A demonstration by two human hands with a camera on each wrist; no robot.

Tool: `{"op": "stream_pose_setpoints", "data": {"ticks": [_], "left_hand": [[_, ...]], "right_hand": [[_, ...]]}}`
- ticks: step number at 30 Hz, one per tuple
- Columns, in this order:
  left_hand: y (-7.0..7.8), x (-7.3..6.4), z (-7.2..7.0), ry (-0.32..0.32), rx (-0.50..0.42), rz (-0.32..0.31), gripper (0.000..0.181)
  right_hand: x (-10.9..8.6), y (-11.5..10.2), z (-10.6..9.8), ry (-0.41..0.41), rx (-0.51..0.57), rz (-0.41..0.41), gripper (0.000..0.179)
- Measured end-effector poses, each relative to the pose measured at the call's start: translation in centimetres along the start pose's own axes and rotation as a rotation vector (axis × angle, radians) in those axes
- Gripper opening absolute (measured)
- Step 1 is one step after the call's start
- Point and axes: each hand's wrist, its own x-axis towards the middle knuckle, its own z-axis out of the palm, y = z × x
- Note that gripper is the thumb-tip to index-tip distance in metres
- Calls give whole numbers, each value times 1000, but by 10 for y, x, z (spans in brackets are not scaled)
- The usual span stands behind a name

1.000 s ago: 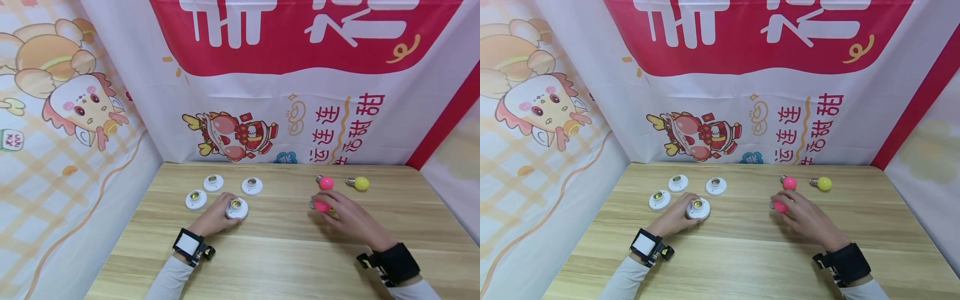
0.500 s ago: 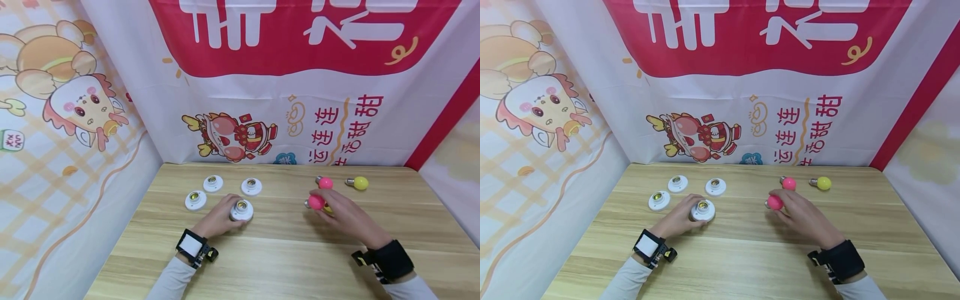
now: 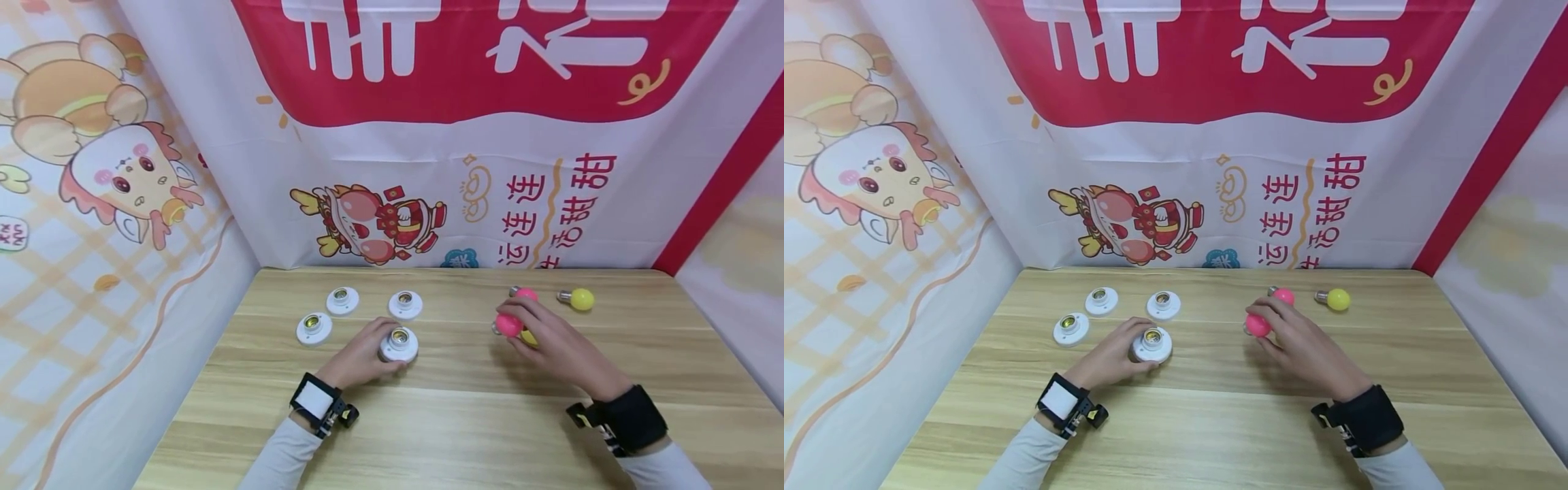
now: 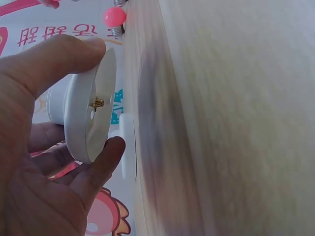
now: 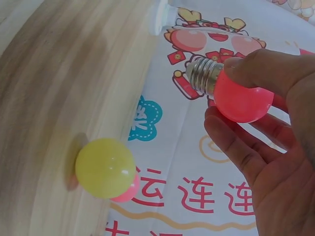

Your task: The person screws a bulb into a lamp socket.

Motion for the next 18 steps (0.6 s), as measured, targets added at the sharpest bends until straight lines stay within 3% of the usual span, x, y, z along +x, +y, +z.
{"op": "stream_pose_setpoints", "data": {"ticks": [18], "left_hand": [[20, 5, 8, -31, 4, 40, 80]], "right_hand": [[8, -11, 0, -15, 39, 24, 57]]}}
